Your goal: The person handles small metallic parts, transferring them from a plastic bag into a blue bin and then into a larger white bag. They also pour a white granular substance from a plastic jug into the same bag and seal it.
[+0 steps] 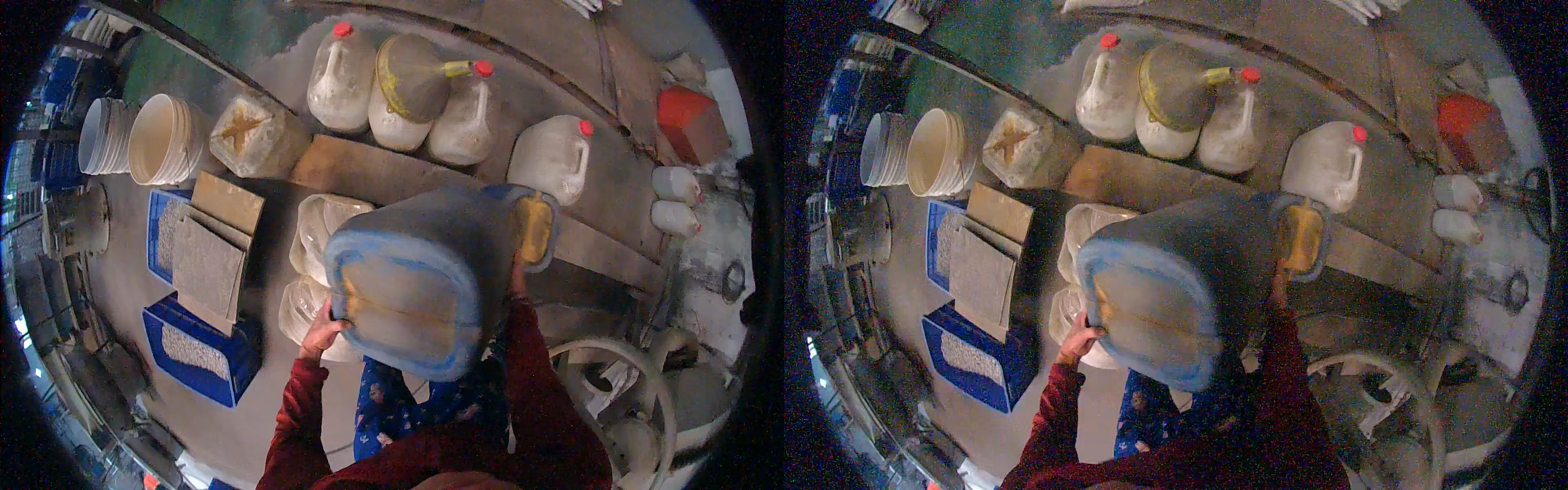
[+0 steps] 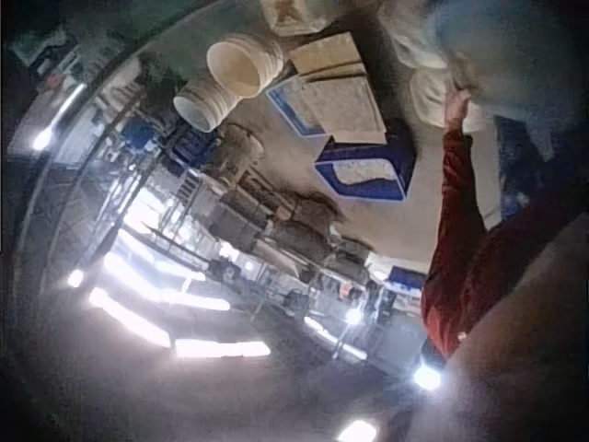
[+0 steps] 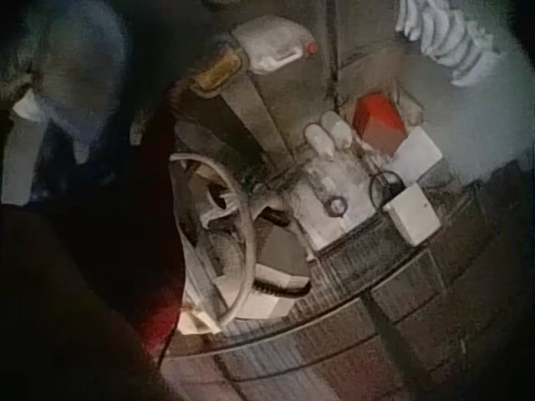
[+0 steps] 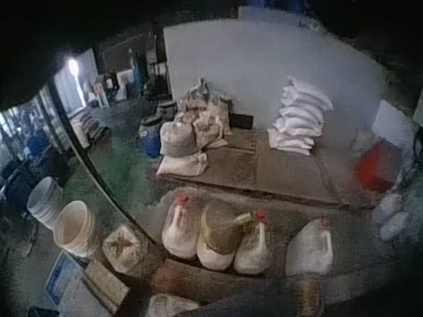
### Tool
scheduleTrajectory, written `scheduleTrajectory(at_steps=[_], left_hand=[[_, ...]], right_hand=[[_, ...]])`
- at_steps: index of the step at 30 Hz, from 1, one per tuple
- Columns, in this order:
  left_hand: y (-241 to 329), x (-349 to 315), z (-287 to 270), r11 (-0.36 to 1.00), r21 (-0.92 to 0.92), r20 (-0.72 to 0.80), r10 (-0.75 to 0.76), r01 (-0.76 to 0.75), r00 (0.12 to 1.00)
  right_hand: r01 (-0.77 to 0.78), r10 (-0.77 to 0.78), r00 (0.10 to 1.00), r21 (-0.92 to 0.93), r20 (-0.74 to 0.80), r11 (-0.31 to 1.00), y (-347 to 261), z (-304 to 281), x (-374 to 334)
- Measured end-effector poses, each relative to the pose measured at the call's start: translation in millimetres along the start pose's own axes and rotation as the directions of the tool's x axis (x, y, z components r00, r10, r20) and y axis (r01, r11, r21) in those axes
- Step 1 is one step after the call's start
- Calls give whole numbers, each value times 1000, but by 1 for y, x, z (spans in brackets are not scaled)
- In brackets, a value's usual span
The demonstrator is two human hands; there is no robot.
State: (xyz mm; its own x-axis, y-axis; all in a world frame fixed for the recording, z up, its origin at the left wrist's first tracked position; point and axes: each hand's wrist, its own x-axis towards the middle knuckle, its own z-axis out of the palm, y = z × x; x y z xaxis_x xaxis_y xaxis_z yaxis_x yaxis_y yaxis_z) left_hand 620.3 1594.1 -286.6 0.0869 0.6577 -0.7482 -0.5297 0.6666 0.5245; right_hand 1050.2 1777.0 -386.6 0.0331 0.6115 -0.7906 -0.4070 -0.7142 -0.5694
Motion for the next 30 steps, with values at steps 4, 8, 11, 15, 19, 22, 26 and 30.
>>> scheduleTrajectory(at_steps=[4,8,11,15,19,22,26,30], left_hand=[[-6,16,31,994,-102,79,43,-35,996],[19,19,69,987,-100,57,-121,127,991],[58,30,106,974,-91,101,-199,208,975],[115,96,182,954,262,243,-211,145,947],[162,193,294,803,576,518,-213,-154,829],[187,262,371,840,522,597,-239,-145,766],[160,320,446,847,501,659,-240,-179,713],[65,366,515,840,416,809,-166,-349,564]], right_hand=[[-2,3,999,-9,34,1000,-55,15,-5],[63,-63,998,-14,-11,998,-116,20,-25],[217,-212,967,20,-143,976,-157,14,-43],[457,-416,832,26,-367,889,-208,-1,-74],[627,-535,603,-64,-592,777,-248,-11,-102],[661,-554,458,-151,-695,735,-272,-18,-114],[615,-530,290,-269,-797,741,-298,-37,-125],[505,-563,231,-397,-793,767,-315,-72,-133]])
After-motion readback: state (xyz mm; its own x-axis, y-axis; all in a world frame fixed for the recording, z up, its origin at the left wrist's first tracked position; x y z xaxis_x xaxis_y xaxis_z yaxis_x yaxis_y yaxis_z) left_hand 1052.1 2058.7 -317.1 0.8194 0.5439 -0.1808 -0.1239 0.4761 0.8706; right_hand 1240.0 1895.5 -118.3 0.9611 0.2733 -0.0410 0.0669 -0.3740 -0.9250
